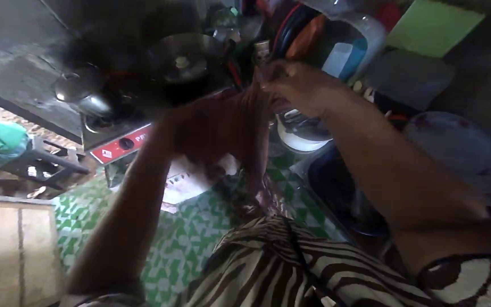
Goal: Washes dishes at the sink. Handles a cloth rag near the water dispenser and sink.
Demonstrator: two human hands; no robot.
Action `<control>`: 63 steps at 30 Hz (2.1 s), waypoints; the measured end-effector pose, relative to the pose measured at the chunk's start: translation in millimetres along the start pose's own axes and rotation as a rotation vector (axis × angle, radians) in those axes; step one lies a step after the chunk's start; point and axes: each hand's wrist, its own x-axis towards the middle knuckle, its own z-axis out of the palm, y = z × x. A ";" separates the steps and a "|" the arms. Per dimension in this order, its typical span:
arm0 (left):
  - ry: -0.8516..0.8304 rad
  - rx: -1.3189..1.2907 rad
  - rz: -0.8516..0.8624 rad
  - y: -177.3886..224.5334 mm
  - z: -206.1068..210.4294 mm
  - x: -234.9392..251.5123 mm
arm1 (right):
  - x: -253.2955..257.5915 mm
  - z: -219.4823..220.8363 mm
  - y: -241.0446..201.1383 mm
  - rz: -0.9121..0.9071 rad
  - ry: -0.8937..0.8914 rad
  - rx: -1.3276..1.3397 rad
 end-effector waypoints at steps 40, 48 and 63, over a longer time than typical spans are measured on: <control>-0.057 0.892 0.398 73.9 -21.5 -14.4 | 49.1 43.5 -40.2 -0.566 0.007 -0.404; -0.155 0.714 0.479 72.2 -14.6 -0.5 | 44.1 24.2 -37.3 -0.512 -0.133 -0.303; 0.009 0.500 0.493 61.8 10.5 53.6 | 40.1 43.3 -29.8 -0.280 -0.407 -0.431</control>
